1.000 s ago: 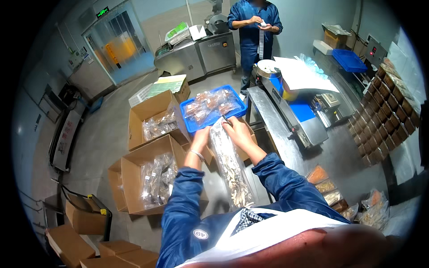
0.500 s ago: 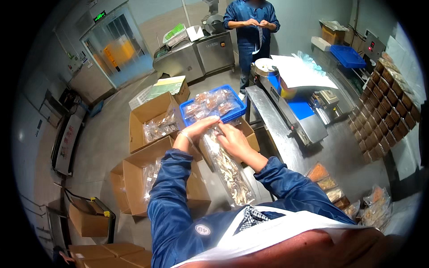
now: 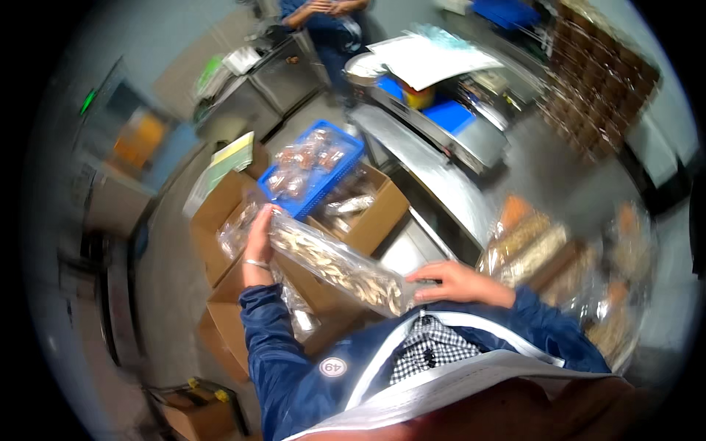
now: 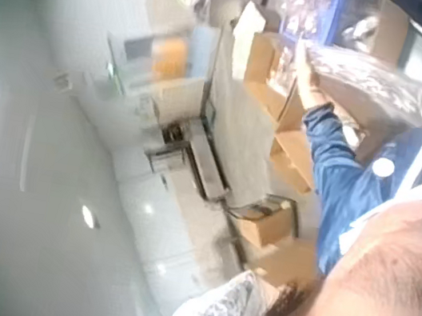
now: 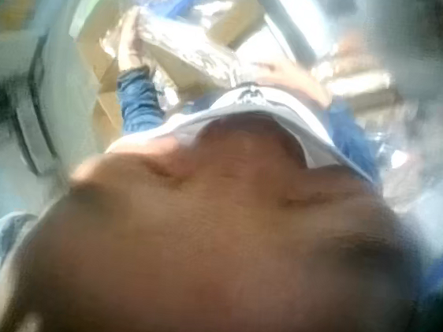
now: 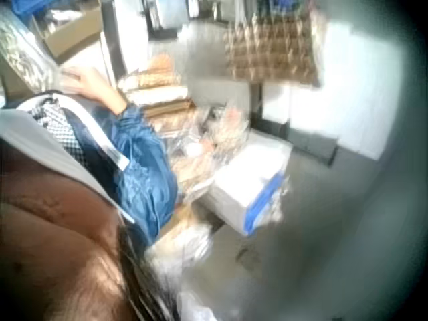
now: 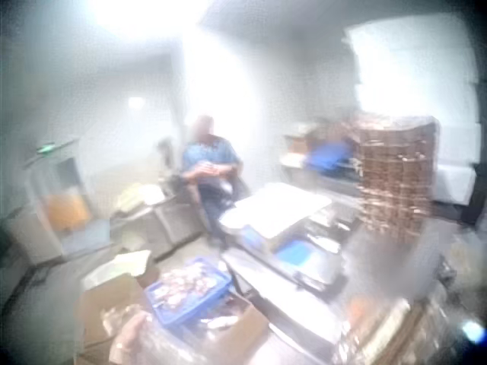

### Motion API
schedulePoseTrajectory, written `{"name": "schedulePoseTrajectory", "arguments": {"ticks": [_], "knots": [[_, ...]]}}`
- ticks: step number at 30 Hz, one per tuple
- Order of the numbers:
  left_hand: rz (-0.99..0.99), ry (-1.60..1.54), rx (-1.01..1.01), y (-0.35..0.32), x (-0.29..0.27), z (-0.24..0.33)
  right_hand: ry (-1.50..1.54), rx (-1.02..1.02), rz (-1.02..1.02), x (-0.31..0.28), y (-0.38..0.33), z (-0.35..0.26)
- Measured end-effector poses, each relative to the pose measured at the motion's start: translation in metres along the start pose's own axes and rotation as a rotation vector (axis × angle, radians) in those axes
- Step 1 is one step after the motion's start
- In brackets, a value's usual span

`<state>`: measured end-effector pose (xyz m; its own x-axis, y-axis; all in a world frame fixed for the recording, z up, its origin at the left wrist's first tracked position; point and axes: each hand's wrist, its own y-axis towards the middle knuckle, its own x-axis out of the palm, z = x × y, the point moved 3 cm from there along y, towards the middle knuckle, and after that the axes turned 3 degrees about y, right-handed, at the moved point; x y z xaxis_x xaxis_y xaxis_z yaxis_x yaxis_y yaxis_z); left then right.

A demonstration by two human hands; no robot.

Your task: The person picks up clear plastic bags containing dried food items from a table, writes on them with a black marker, and places them into cardboard boxes. The person also stacks aluminum trays and writes on a clipboard.

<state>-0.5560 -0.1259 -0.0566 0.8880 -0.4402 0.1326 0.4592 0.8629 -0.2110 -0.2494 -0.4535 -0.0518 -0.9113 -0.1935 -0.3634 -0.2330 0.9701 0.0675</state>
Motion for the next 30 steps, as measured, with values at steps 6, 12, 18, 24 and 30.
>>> {"name": "schedulePoseTrajectory", "arguments": {"ticks": [6, 12, 18, 24, 30], "knots": [[-0.212, 0.135, 0.348, 0.047, 0.162, 0.052, -0.431, 0.239, 0.811, -0.037, -0.061, 0.055], [-0.527, 0.257, 1.159, -0.048, 0.424, 0.034, -0.585, 0.560, 1.326, -0.125, -0.254, 0.085], [-1.100, 0.086, 1.534, -0.119, 0.560, -0.011, -0.842, 0.434, 1.170, -0.151, -0.384, 0.126], [-1.231, 0.483, 1.591, -0.146, 0.577, -0.047, 0.228, 1.033, 1.402, -0.106, -0.359, 0.211], [-1.459, 0.432, 1.708, -0.190, 0.621, -0.056, 0.574, 0.723, 1.439, -0.094, -0.381, 0.208]]}}
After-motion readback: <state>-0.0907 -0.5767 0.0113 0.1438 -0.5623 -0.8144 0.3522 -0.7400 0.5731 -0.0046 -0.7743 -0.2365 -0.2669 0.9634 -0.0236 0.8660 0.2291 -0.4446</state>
